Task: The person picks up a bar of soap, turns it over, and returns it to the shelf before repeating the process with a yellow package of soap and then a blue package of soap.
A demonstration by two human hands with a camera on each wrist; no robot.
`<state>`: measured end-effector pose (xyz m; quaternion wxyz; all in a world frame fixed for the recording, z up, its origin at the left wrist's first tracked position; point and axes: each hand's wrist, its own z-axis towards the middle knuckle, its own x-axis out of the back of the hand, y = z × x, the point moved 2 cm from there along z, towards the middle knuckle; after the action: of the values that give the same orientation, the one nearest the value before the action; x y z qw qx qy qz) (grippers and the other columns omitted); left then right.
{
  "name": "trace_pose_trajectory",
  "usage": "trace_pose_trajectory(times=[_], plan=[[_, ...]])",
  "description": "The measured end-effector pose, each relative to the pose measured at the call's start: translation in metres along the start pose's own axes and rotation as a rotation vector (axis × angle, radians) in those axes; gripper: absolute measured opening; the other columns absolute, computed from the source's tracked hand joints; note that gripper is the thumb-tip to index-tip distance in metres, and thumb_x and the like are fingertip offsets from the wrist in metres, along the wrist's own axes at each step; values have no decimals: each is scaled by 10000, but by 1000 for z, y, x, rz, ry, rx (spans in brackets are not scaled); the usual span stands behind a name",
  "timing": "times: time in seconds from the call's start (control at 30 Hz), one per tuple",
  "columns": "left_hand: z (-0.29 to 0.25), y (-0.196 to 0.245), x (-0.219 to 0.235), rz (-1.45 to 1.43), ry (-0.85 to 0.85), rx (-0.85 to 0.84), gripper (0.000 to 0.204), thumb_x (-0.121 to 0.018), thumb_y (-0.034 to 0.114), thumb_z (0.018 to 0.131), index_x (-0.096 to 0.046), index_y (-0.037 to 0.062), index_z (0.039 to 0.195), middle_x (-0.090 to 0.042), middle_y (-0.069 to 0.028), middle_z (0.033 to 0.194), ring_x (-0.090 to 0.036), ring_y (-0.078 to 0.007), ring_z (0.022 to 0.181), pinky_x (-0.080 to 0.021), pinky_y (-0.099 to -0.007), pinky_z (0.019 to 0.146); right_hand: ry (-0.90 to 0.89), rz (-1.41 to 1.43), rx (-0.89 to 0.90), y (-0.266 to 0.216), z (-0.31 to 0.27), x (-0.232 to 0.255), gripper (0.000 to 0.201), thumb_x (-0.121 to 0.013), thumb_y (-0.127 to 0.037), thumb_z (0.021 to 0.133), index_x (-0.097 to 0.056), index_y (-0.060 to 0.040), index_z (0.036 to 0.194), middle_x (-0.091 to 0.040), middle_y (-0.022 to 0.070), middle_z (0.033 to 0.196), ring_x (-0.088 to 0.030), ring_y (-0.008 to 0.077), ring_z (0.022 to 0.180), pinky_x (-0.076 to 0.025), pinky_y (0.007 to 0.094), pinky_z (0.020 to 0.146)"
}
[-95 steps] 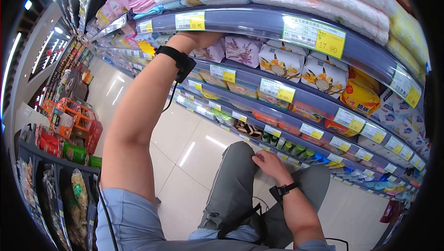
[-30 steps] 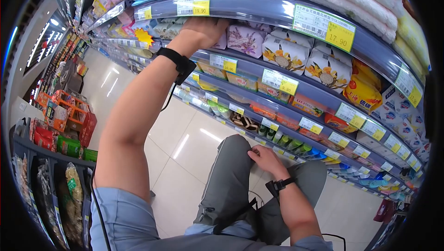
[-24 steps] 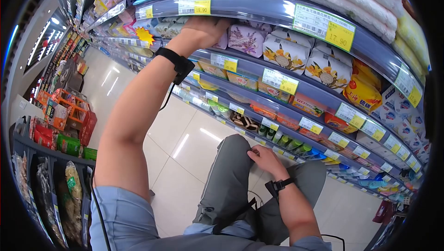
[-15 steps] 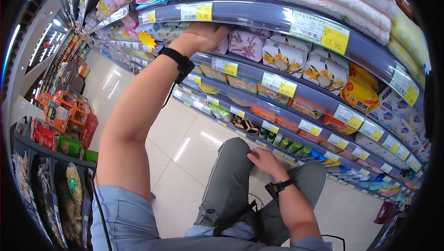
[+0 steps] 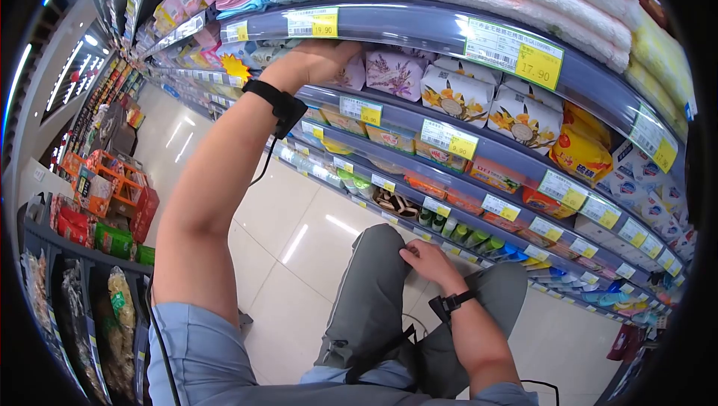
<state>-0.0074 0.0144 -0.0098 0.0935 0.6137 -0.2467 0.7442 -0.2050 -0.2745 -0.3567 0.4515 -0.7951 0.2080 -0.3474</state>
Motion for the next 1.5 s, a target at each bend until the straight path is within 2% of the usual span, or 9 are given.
trace_pose_trajectory(times=[0.07,0.1,0.2,0.53,0.7,0.93,1.0,1.33,1.5], plan=[[9,-8,-6,-150,147,75,365,-513,292,1044,-652,42,1271,-664,-248,1307,-629,-435,1162,-485,-432,1041,-6,-4,-10,1,0,-1,470,-650,-424,1010,-700,-5,1218,-748,211,1161,-714,370,1096,-548,434,936],[10,5,12,-362,94,232,334,-490,262,1061,-671,59,1255,-689,-235,1272,-648,-422,1127,-497,-429,1022,3,-7,9,3,1,-2,474,-647,-427,1011,-699,-4,1219,-747,214,1162,-712,374,1098,-548,435,938],[17,-2,15,-127,108,162,348,-506,305,1061,-685,59,1230,-715,-213,1227,-655,-410,1111,-506,-437,993,15,-3,24,4,1,-1,478,-644,-431,1013,-697,-5,1224,-744,220,1165,-708,382,1103,-547,437,941],[21,9,37,-14,-55,183,394,-559,386,1033,-702,72,1224,-722,-188,1233,-658,-402,1124,-502,-442,1013,7,-21,11,3,1,2,494,-635,-454,1013,-694,-20,1241,-739,214,1186,-699,389,1122,-543,446,955],[23,6,24,-38,94,263,382,-545,365,1043,-703,70,1226,-724,-180,1248,-663,-393,1128,-508,-444,1008,-2,-16,4,3,2,2,498,-637,-456,1011,-689,-22,1250,-738,217,1188,-697,387,1128,-541,445,960],[24,38,39,-271,28,180,394,-506,365,1066,-711,70,1227,-726,-186,1243,-677,-372,1112,-523,-427,984,5,4,11,3,0,3,494,-636,-452,1013,-690,-15,1238,-737,222,1181,-697,385,1123,-539,448,946],[30,54,38,-303,196,18,408,-499,391,1071,-714,82,1230,-721,-191,1250,-680,-373,1102,-527,-428,976,10,-3,22,1,0,3,491,-634,-449,1015,-691,-13,1233,-738,224,1172,-698,387,1115,-539,448,940],[59,82,48,-59,178,37,405,-491,374,1070,-706,95,1269,-718,-184,1269,-685,-366,1124,-522,-427,1004,31,11,18,-1,-2,2,493,-609,-457,1033,-691,-12,1227,-745,219,1140,-704,390,1086,-541,446,923],[43,91,49,-305,134,49,465,-515,435,1060,-688,83,1310,-716,-179,1279,-665,-377,1135,-495,-428,1009,35,28,10,1,-2,4,482,-606,-457,1034,-695,-20,1217,-744,212,1143,-700,383,1092,-537,442,927]])
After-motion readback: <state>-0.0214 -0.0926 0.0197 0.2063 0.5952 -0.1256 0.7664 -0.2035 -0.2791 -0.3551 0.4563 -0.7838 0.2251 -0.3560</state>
